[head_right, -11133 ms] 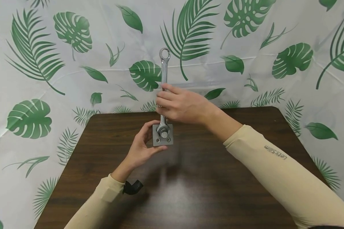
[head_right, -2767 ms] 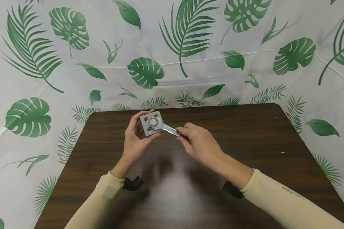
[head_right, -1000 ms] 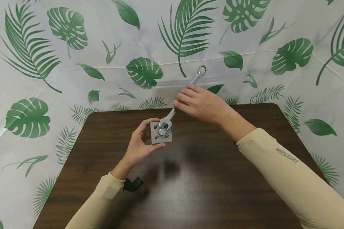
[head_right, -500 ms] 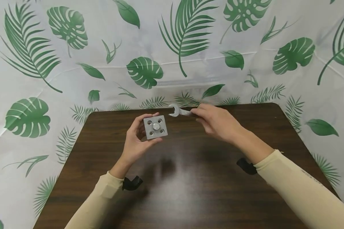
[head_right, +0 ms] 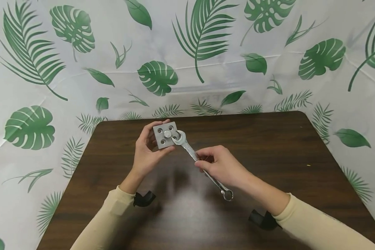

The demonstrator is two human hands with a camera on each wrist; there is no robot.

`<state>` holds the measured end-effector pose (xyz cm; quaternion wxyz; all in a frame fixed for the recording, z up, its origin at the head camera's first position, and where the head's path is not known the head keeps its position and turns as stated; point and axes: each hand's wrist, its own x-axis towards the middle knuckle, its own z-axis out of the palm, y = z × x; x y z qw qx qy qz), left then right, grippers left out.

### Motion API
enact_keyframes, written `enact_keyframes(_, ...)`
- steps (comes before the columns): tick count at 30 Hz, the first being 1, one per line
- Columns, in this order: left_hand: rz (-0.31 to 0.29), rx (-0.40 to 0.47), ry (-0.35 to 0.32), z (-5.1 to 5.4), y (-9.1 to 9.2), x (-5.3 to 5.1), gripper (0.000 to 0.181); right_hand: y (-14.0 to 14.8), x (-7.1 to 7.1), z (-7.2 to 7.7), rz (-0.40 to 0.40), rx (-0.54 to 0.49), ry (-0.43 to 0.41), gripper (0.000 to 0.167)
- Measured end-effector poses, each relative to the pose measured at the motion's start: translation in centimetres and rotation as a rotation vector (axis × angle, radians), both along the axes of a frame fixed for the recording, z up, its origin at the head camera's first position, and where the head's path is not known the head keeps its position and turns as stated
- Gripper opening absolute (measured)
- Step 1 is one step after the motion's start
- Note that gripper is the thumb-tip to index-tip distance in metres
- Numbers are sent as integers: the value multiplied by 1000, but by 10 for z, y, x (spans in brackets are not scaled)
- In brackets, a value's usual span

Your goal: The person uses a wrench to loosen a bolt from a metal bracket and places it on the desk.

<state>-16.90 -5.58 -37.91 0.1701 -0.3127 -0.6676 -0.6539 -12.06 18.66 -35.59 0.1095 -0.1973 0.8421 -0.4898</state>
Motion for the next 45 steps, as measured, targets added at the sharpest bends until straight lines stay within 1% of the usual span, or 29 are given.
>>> enact_keyframes(3,2,9,0,-1,-1,0,74,-10,5,-1,-17,-69,-33,17)
enact_keyframes(5,5,12,0,-1,-1,0,73,-16,8,-1,-24,-112,-65,16)
enact_keyframes(11,3,7,-2,-1,1,1,72,-27,11,1,-51,-227,-174,22)
enact_keyframes(15,10,8,5,-1,2,1,71,-31,13,1,-57,-226,-200,22)
enact_keyframes(20,17,6,8,-2,3,0,70,-35,14,0,-63,-209,-202,21)
enact_keyframes(23,24,5,6,-2,3,0,70,-36,15,-1,-67,-224,-233,22)
enact_keyframes(26,31,7,6,-3,2,0,69,-38,15,-2,-70,-255,-287,23)
enact_keyframes(29,32,8,6,-4,1,0,68,-38,15,-2,-68,-288,-323,24)
enact_keyframes(35,35,13,3,-3,0,0,68,-38,11,-2,-81,-324,-335,28)
enact_keyframes(39,37,15,5,-4,-1,0,68,-39,12,-3,-112,-328,-328,31)
enact_keyframes(42,42,22,18,-5,0,-1,69,-40,13,-3,-135,-346,-326,31)
enact_keyframes(44,50,33,32,-6,0,-2,68,-41,15,-3,-138,-379,-349,32)
enact_keyframes(45,52,38,37,-10,1,-4,68,-43,16,-3,-139,-396,-367,32)
